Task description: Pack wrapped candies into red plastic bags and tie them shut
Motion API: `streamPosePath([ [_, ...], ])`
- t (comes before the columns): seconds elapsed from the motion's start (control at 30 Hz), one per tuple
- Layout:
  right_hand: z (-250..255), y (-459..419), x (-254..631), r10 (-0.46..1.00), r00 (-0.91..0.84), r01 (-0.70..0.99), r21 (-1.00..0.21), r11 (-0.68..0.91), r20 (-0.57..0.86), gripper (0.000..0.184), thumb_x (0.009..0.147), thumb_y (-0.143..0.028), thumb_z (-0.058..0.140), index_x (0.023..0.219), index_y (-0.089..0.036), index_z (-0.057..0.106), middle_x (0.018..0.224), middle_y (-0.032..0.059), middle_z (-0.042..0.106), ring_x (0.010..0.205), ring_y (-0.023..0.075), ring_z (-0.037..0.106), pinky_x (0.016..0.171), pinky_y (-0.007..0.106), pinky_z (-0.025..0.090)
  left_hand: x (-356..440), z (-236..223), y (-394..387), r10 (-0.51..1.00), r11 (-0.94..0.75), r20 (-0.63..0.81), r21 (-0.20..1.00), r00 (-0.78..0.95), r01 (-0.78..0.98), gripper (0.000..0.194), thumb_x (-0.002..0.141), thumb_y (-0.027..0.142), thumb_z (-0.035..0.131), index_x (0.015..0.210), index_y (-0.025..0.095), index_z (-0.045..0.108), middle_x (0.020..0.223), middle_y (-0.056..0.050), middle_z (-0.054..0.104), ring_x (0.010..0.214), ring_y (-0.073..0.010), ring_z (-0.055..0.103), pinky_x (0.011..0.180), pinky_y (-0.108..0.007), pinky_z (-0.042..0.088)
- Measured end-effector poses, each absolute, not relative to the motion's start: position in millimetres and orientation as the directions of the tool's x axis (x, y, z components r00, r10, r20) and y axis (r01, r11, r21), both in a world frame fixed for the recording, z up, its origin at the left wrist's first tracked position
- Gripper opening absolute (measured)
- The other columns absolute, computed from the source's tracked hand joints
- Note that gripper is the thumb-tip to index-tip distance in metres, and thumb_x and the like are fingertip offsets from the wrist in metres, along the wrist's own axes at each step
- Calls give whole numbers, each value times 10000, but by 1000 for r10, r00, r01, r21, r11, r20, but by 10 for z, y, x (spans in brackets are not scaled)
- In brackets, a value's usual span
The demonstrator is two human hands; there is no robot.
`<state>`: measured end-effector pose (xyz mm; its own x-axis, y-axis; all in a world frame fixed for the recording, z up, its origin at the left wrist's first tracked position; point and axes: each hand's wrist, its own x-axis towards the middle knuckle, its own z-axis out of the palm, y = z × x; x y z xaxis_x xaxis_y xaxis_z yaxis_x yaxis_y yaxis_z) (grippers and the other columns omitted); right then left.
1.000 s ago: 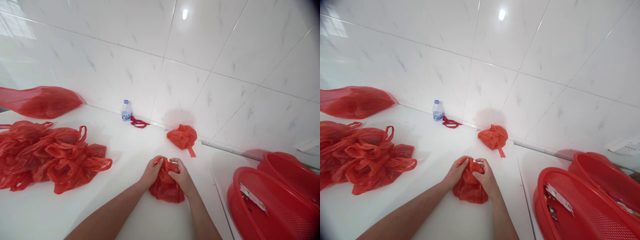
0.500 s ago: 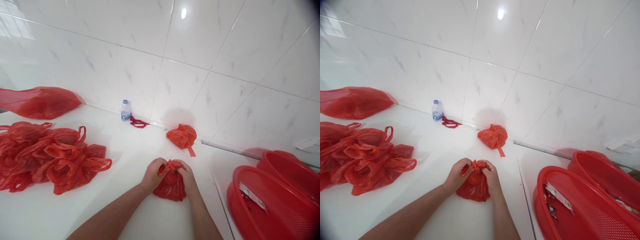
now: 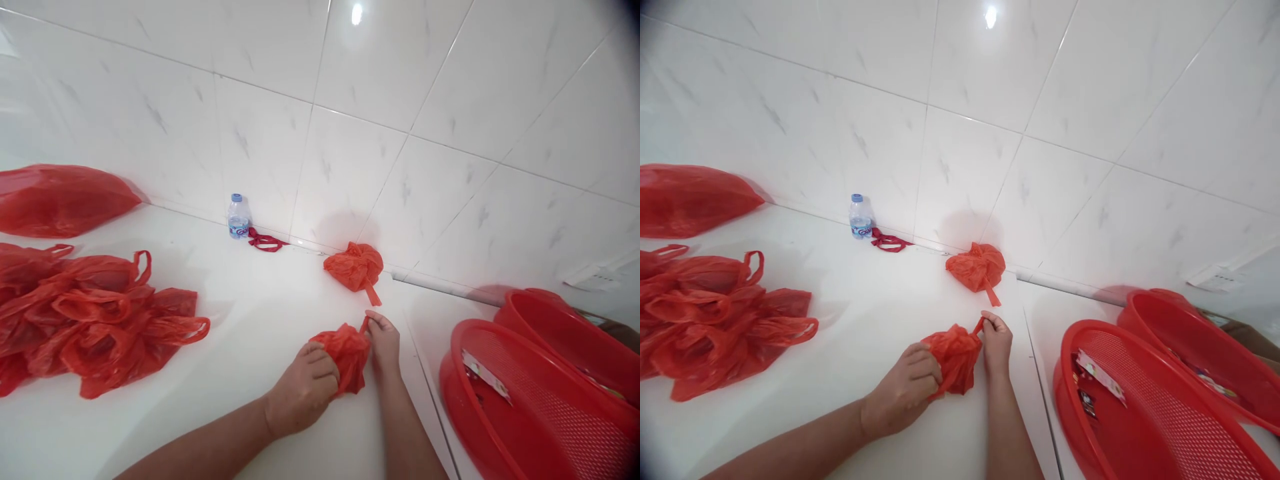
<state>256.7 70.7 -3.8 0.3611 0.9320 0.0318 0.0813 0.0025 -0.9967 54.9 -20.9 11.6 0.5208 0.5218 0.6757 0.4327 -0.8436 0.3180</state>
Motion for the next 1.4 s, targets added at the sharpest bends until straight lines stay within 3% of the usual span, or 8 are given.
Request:
streamPosePath([
  [0.3,-56,744,2716,903,405,343,-939,-5,143,385,641,-363,528,913,-138,682,904,81,677,874,246,583,745,339,453,533,305,-548,517,-855,683,442,516,272,188,867,287,509,705,192,521,742,-64,653,648,-148,563,636,-282,457],
  [0.43,-34,698,2674,929,356,403,-914,-53,103,527,703,-456,574,1123,-140,607,938,89,678,840,234,607,736,329,451,548,345,-471,579,-815,698,497,420,298,362,815,519,527,951,185,563,995,-132,646,910,-223,595,834,-349,462],
  [0.63,-9,547,2356,993,114,462,-882,-90,-41,535,740,-575,549,1113,-195,599,877,51,700,762,223,634,641,296,483,536,139,-348,733,-650,587,455,344,609,794,718,554,607,1371,214,310,1433,-215,331,1295,-366,338,1022,-527,317],
  [0.73,11,492,2232,997,55,456,-886,-78,-59,559,717,-615,541,1110,-221,591,935,46,695,765,219,639,627,286,502,497,58,-318,785,-606,467,448,406,657,658,782,478,566,1365,271,341,1416,-162,392,1203,-329,471,921,-435,432],
  [0.87,13,514,2238,995,101,448,-892,-67,-24,597,713,-630,522,1133,-208,583,918,69,691,738,223,647,626,300,523,361,114,-284,822,-569,345,472,453,673,210,783,257,561,985,255,617,884,-20,689,764,-188,638,646,-263,470],
  [1.1,-62,628,2306,991,59,522,-843,-132,-119,523,653,-585,559,1021,-224,644,902,77,705,788,267,668,685,364,524,-489,761,-433,914,-308,392,840,-105,447,137,773,209,507,733,167,632,752,-39,668,708,-193,609,639,-292,464],
  [1.27,-110,661,2323,993,28,593,-798,-108,-114,473,666,-600,536,964,-256,667,972,54,697,796,263,664,702,379,509,-1423,1408,-632,698,-255,605,710,-384,656,116,763,273,557,846,201,592,757,-11,614,713,-178,561,671,-299,462],
  [1.4,-103,657,2313,995,35,597,-796,-98,-96,473,649,-593,548,949,-250,674,935,63,704,800,274,660,703,380,506,-2005,1641,-724,367,85,691,641,-622,762,216,765,248,537,971,188,561,830,-6,578,754,-167,539,705,-309,474],
])
